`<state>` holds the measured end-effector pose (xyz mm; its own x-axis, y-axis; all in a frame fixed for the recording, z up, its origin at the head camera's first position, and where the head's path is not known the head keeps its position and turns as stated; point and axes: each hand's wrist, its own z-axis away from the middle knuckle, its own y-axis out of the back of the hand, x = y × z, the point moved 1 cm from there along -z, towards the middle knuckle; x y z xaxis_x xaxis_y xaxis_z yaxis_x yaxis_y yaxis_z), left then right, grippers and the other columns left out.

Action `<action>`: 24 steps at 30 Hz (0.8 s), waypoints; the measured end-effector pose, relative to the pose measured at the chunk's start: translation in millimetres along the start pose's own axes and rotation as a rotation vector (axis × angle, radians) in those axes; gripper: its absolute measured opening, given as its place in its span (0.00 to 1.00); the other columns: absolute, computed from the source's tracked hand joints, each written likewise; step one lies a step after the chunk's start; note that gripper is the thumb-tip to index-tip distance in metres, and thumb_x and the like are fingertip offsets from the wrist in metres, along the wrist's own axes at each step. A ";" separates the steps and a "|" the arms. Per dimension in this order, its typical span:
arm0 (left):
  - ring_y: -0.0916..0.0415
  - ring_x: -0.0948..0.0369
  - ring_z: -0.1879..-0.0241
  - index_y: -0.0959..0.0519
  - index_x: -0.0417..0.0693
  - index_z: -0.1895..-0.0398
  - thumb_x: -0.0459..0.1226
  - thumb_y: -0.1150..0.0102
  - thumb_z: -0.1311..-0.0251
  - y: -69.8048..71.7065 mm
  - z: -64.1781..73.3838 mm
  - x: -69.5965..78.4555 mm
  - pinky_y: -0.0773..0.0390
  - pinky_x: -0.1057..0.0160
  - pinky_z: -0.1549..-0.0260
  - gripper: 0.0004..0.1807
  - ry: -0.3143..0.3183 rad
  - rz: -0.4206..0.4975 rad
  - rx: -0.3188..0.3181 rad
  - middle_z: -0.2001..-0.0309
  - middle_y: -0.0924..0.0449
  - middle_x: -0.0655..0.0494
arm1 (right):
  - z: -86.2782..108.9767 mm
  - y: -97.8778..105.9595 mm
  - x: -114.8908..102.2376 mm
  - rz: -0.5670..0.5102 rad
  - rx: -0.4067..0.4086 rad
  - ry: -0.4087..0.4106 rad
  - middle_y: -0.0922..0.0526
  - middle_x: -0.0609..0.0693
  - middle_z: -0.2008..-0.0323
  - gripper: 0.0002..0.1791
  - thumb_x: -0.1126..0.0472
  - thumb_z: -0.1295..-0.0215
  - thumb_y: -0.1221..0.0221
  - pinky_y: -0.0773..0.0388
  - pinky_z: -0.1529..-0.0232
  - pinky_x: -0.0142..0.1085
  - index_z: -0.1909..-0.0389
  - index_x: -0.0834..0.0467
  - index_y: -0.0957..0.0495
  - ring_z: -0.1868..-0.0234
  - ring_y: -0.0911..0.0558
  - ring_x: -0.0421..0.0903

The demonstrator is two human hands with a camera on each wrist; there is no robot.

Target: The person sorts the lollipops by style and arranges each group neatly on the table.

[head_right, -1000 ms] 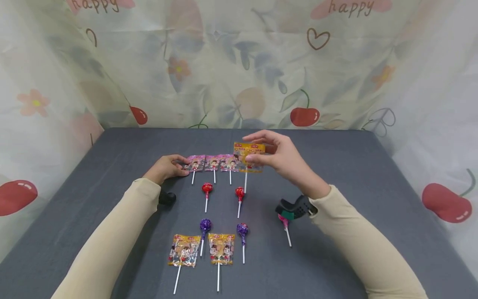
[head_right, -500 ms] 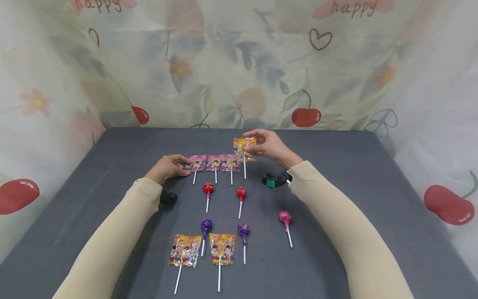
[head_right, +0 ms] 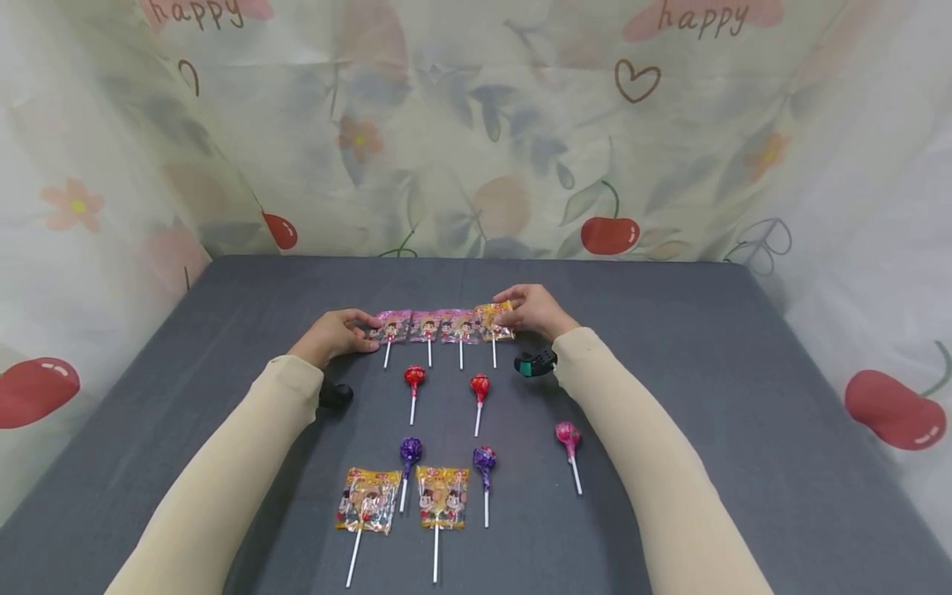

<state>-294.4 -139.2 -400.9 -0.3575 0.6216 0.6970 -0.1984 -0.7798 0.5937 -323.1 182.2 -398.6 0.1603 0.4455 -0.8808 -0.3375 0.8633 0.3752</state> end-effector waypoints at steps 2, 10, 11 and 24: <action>0.34 0.54 0.57 0.20 0.53 0.47 0.34 0.30 0.47 -0.4 -0.1 0.2 0.36 0.58 0.57 0.22 -0.006 -0.008 0.003 0.53 0.28 0.48 | -0.8 -0.1 0.8 0.040 0.013 -0.003 0.21 0.59 0.53 0.22 0.67 0.38 0.37 0.20 0.57 0.34 0.43 0.63 0.25 0.63 0.21 0.43; 0.34 0.54 0.58 0.20 0.53 0.47 0.34 0.30 0.47 -0.5 -1.2 -0.8 0.36 0.58 0.58 0.22 -0.002 -0.004 0.004 0.55 0.28 0.49 | -1.9 -1.5 -0.1 0.284 0.068 0.042 0.21 0.60 0.52 0.21 0.60 0.40 0.33 0.21 0.56 0.37 0.47 0.62 0.22 0.61 0.23 0.47; 0.34 0.54 0.58 0.20 0.53 0.47 0.34 0.30 0.47 -0.5 -0.8 -0.9 0.37 0.58 0.59 0.22 0.001 0.000 0.003 0.55 0.29 0.49 | -2.1 -1.9 -0.2 0.310 0.071 0.051 0.20 0.60 0.52 0.21 0.60 0.41 0.33 0.22 0.55 0.37 0.47 0.62 0.21 0.60 0.24 0.47; 0.34 0.53 0.56 0.20 0.54 0.47 0.34 0.30 0.46 -1.1 1.7 -0.4 0.36 0.57 0.57 0.22 -0.003 -0.002 0.000 0.51 0.29 0.48 | -1.2 -2.8 -5.9 0.413 0.080 0.030 0.21 0.59 0.47 0.20 0.60 0.40 0.33 0.28 0.45 0.47 0.48 0.62 0.20 0.50 0.25 0.52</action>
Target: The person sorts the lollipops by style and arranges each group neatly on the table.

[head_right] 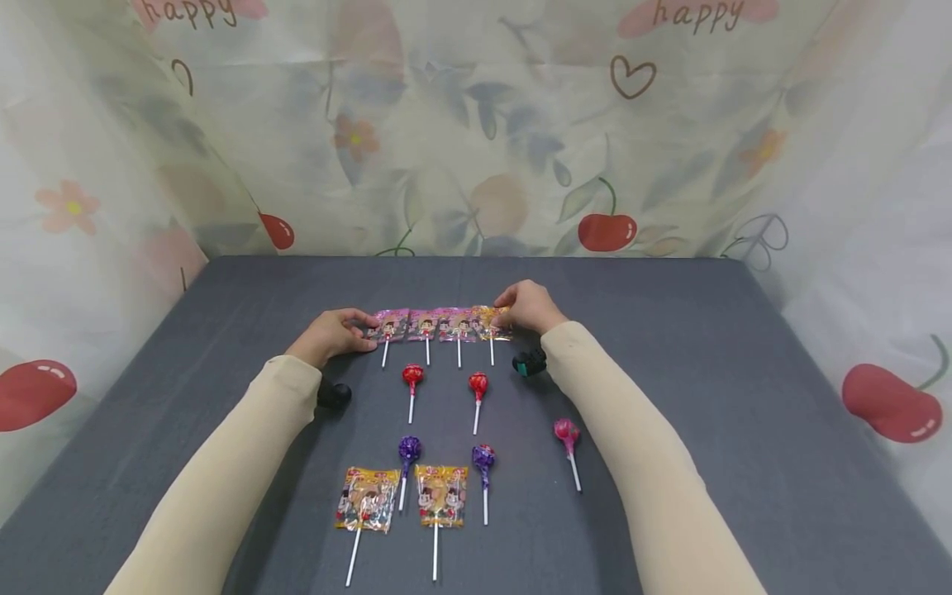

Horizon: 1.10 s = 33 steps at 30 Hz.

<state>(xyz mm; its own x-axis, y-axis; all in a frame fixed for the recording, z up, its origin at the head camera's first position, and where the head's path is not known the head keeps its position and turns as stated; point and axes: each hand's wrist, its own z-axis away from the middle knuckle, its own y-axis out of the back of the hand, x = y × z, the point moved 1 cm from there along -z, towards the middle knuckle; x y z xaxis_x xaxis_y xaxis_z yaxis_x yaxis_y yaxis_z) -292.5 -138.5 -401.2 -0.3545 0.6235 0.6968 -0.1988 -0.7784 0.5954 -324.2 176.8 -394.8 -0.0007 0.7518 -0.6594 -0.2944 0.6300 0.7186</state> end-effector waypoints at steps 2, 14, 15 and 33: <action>0.34 0.53 0.56 0.20 0.53 0.46 0.34 0.30 0.46 -0.2 -0.2 -0.2 0.37 0.57 0.57 0.22 -0.002 0.000 0.000 0.51 0.28 0.48 | -0.5 0.4 0.0 0.005 -0.006 -0.004 0.21 0.60 0.47 0.20 0.60 0.40 0.34 0.28 0.44 0.47 0.47 0.62 0.21 0.49 0.25 0.53; 0.35 0.55 0.60 0.20 0.52 0.46 0.33 0.30 0.47 0.1 -1.9 -0.4 0.37 0.59 0.62 0.23 -0.003 0.017 -0.004 0.58 0.31 0.50 | -2.2 0.9 2.5 -0.028 0.002 -0.003 0.19 0.57 0.49 0.20 0.57 0.43 0.31 0.28 0.46 0.46 0.50 0.60 0.18 0.51 0.25 0.52; 0.36 0.55 0.60 0.20 0.52 0.46 0.33 0.30 0.47 0.1 -2.2 -0.5 0.38 0.59 0.62 0.23 -0.002 0.017 -0.005 0.58 0.31 0.50 | -2.8 1.2 3.0 -0.032 0.000 -0.005 0.19 0.57 0.49 0.20 0.56 0.43 0.31 0.27 0.46 0.46 0.50 0.59 0.18 0.52 0.25 0.51; 0.33 0.56 0.61 0.20 0.51 0.46 0.34 0.29 0.47 -0.1 4.4 1.6 0.36 0.62 0.63 0.23 -0.042 -0.038 0.009 0.52 0.25 0.47 | -2.6 2.5 5.9 -0.072 -0.035 0.012 0.21 0.60 0.43 0.22 0.61 0.40 0.33 0.30 0.40 0.48 0.46 0.62 0.21 0.42 0.25 0.54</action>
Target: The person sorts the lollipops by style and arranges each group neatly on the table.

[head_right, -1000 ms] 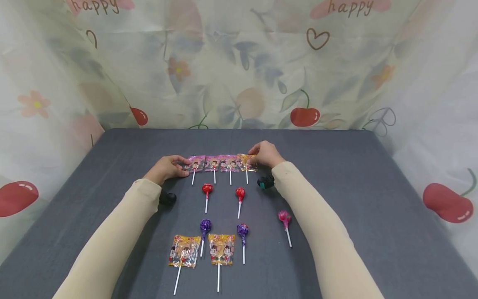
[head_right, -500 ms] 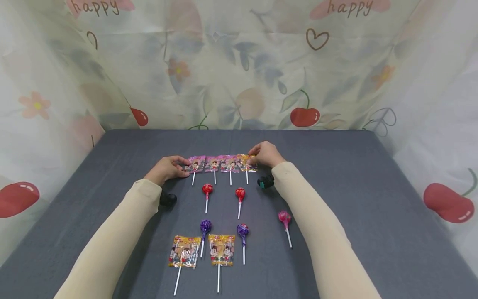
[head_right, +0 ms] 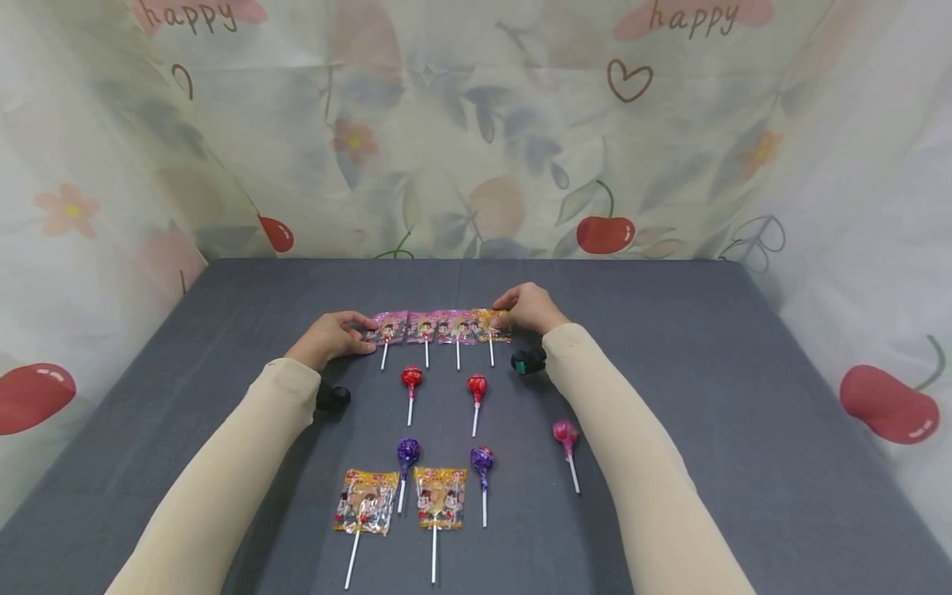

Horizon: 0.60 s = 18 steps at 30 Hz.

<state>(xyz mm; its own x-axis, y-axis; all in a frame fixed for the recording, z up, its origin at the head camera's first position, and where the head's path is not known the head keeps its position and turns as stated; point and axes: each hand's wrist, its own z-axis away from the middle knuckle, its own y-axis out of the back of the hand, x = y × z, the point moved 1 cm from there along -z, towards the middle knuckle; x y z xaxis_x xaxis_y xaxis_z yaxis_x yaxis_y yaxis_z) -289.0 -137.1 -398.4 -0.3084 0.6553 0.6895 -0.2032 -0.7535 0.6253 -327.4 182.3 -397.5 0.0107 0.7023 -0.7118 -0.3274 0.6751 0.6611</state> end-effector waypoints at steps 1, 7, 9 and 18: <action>0.33 0.57 0.62 0.20 0.50 0.47 0.33 0.29 0.47 0.3 0.5 0.1 0.36 0.62 0.64 0.23 -0.007 -0.001 0.003 0.52 0.24 0.46 | 0.4 0.9 0.0 -0.018 -0.004 0.004 0.22 0.60 0.43 0.22 0.61 0.40 0.34 0.30 0.40 0.48 0.45 0.62 0.22 0.41 0.25 0.55; 0.34 0.57 0.64 0.20 0.50 0.47 0.32 0.29 0.48 -1.0 -1.4 -0.3 0.37 0.63 0.65 0.22 -0.008 0.013 0.006 0.55 0.25 0.48 | 13.7 11.5 -6.2 -0.198 -0.012 0.051 0.28 0.64 0.38 0.26 0.60 0.35 0.38 0.31 0.38 0.50 0.39 0.65 0.28 0.37 0.28 0.59; 0.34 0.57 0.64 0.20 0.50 0.47 0.32 0.29 0.48 -1.2 -1.3 -0.1 0.37 0.62 0.65 0.22 -0.008 0.014 0.007 0.56 0.26 0.48 | 20.2 16.7 -11.2 -0.294 -0.010 0.090 0.31 0.65 0.36 0.27 0.60 0.33 0.40 0.33 0.36 0.50 0.36 0.66 0.31 0.36 0.29 0.59; 0.34 0.57 0.63 0.20 0.51 0.46 0.33 0.30 0.46 0.9 5.3 2.8 0.37 0.62 0.64 0.22 0.013 0.027 -0.003 0.55 0.26 0.48 | 73.1 28.2 -51.7 -0.452 0.011 0.278 0.30 0.55 0.37 0.28 0.53 0.32 0.41 0.33 0.35 0.46 0.34 0.57 0.33 0.36 0.28 0.50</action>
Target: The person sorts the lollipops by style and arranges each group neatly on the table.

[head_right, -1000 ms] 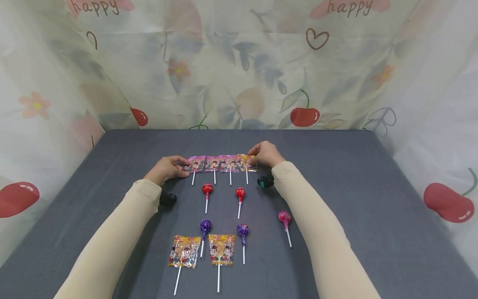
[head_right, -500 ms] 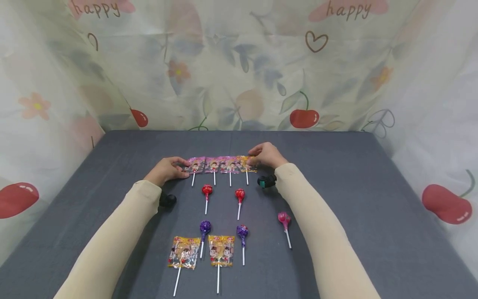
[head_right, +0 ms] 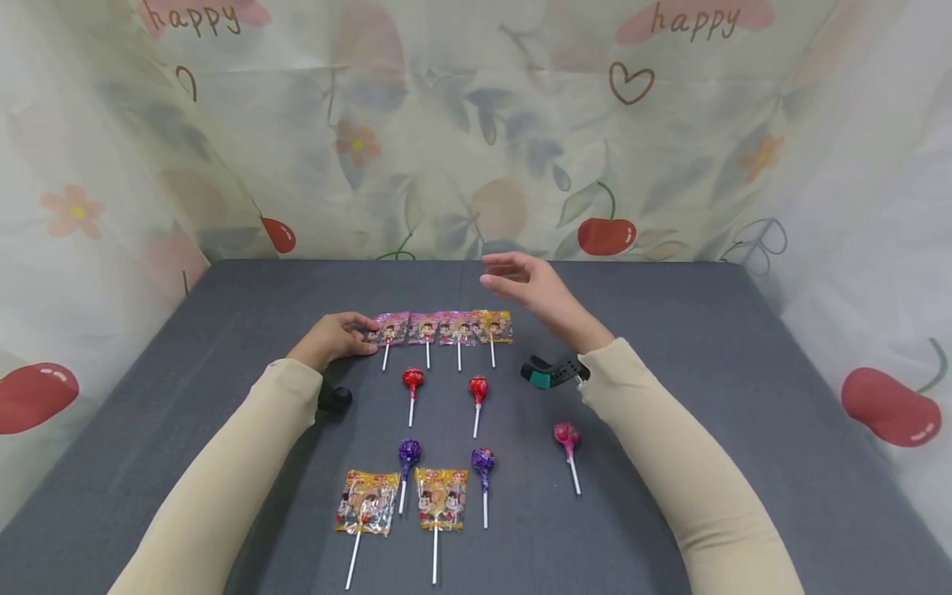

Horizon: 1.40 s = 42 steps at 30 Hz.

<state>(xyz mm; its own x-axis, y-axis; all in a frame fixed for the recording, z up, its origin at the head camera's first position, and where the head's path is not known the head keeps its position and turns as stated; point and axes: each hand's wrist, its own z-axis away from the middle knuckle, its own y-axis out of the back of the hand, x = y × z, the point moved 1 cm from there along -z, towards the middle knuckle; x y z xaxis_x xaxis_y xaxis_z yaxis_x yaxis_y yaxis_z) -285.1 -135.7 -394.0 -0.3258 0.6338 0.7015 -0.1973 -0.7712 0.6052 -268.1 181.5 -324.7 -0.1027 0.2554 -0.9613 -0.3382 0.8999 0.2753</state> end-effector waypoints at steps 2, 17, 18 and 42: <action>0.34 0.57 0.62 0.20 0.51 0.46 0.33 0.30 0.46 -0.3 0.2 -0.3 0.37 0.62 0.63 0.22 0.000 0.005 -0.001 0.54 0.26 0.48 | 13.4 -8.4 -8.0 0.028 -0.016 0.031 0.28 0.53 0.38 0.28 0.51 0.33 0.40 0.32 0.36 0.47 0.35 0.54 0.31 0.38 0.26 0.49; 0.34 0.55 0.60 0.20 0.52 0.47 0.34 0.30 0.47 -2.2 -5.6 -5.0 0.37 0.59 0.60 0.22 0.011 -0.028 0.004 0.57 0.28 0.49 | 86.6 -103.0 19.8 0.209 -0.374 0.075 0.23 0.56 0.43 0.28 0.55 0.42 0.32 0.27 0.41 0.42 0.42 0.61 0.26 0.41 0.24 0.54; 0.34 0.55 0.60 0.20 0.52 0.47 0.34 0.30 0.47 -2.5 -6.2 -5.1 0.37 0.59 0.60 0.22 0.015 -0.023 0.004 0.57 0.28 0.49 | 89.8 -106.6 23.4 0.243 -0.392 0.064 0.23 0.54 0.44 0.28 0.53 0.42 0.32 0.27 0.41 0.42 0.43 0.59 0.25 0.41 0.24 0.52; 0.34 0.54 0.58 0.20 0.53 0.46 0.34 0.30 0.47 -1.3 -6.0 -3.0 0.36 0.58 0.56 0.22 0.004 -0.025 0.008 0.54 0.27 0.49 | 113.7 -127.4 37.6 0.795 -0.443 0.185 0.28 0.42 0.55 0.33 0.42 0.55 0.26 0.29 0.54 0.34 0.48 0.50 0.22 0.55 0.31 0.39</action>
<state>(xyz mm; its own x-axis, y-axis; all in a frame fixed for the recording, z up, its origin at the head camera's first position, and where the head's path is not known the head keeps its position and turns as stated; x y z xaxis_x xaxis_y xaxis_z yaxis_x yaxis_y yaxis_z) -289.5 -136.9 -399.1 -0.3249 0.6527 0.6844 -0.1984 -0.7546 0.6255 -122.5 116.6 -396.7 -0.5919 0.6448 -0.4835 -0.4272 0.2577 0.8666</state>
